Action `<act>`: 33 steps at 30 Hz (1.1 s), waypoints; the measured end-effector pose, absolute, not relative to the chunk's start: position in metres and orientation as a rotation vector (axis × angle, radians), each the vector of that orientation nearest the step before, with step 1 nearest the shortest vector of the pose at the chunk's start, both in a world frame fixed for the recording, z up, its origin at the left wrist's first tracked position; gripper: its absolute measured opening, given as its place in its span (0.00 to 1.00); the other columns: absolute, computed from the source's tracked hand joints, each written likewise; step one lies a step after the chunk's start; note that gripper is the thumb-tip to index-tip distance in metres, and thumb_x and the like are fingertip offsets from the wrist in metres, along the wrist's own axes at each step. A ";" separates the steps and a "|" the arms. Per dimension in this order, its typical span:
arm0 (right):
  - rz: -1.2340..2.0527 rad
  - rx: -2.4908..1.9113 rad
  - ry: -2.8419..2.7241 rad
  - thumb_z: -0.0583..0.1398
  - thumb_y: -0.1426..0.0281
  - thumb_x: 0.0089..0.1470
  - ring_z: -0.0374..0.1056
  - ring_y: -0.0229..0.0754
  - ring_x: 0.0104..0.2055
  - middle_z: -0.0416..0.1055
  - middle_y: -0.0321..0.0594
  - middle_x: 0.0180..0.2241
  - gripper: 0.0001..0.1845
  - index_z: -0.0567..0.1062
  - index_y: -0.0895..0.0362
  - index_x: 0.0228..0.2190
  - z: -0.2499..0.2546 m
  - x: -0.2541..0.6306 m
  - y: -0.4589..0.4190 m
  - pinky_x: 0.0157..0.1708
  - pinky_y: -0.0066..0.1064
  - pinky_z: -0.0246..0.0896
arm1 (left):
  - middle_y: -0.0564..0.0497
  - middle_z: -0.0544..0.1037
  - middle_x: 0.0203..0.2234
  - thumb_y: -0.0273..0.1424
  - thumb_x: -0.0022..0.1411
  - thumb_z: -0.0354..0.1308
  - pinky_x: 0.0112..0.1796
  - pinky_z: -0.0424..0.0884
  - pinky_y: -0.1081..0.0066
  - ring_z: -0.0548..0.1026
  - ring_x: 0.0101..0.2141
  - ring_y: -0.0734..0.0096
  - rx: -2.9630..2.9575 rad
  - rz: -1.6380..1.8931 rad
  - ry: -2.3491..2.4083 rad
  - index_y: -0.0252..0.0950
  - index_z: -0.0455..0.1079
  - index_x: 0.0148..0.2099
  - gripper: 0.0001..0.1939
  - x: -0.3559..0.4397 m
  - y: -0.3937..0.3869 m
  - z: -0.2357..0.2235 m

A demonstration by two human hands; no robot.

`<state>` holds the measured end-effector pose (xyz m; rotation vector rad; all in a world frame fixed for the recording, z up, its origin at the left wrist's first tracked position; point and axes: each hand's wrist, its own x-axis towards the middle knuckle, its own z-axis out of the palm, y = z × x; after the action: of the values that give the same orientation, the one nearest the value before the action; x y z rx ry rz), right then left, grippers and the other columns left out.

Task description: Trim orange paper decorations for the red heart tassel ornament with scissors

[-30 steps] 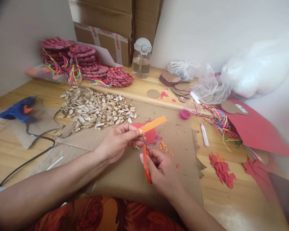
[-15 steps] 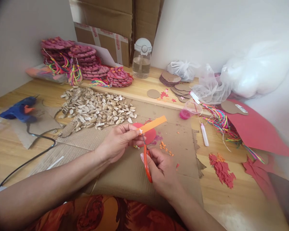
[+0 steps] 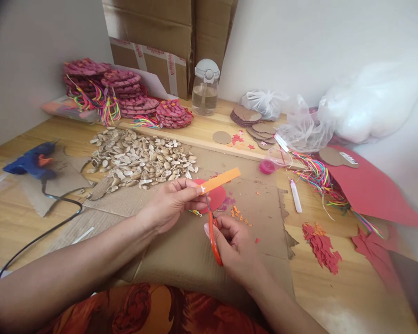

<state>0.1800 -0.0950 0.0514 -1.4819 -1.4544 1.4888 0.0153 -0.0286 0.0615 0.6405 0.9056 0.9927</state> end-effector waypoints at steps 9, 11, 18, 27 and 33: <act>1.531 -1.444 -1.463 0.59 0.50 0.53 0.51 0.32 0.18 0.60 0.31 0.14 0.23 0.65 0.56 0.22 0.055 0.187 -0.092 0.20 0.27 0.44 | 0.46 0.79 0.24 0.25 0.52 0.63 0.32 0.76 0.72 0.79 0.27 0.70 0.674 0.937 0.901 0.30 0.69 0.29 0.05 0.005 -0.019 0.065; 1.540 -1.457 -1.462 0.58 0.49 0.52 0.51 0.32 0.18 0.61 0.32 0.14 0.24 0.65 0.57 0.21 0.057 0.188 -0.092 0.20 0.26 0.44 | 0.46 0.79 0.24 0.25 0.52 0.63 0.32 0.75 0.73 0.79 0.26 0.70 0.684 0.918 0.892 0.30 0.69 0.29 0.05 0.004 -0.018 0.065; 1.541 -1.448 -1.478 0.58 0.49 0.52 0.51 0.32 0.17 0.61 0.31 0.14 0.24 0.65 0.57 0.21 0.058 0.188 -0.091 0.20 0.26 0.44 | 0.46 0.79 0.24 0.25 0.51 0.65 0.31 0.75 0.73 0.79 0.25 0.71 0.673 0.906 0.879 0.30 0.68 0.30 0.07 0.004 -0.018 0.064; 1.501 -1.447 -1.492 0.59 0.48 0.51 0.52 0.33 0.19 0.60 0.32 0.15 0.24 0.65 0.56 0.22 0.061 0.184 -0.092 0.21 0.28 0.44 | 0.48 0.78 0.24 0.28 0.50 0.67 0.32 0.76 0.71 0.77 0.25 0.72 0.657 0.925 0.838 0.30 0.69 0.29 0.09 0.010 -0.024 0.061; 1.501 -1.430 -1.476 0.58 0.51 0.54 0.54 0.33 0.20 0.61 0.31 0.16 0.22 0.65 0.56 0.24 0.054 0.183 -0.093 0.22 0.27 0.46 | 0.48 0.78 0.25 0.30 0.49 0.67 0.33 0.76 0.69 0.77 0.27 0.71 0.651 0.924 0.822 0.31 0.69 0.28 0.10 0.011 -0.027 0.059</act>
<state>0.1832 -0.0928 0.0544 -1.4296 -1.4756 1.5013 0.0112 -0.0265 0.0588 0.6512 0.8219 0.9240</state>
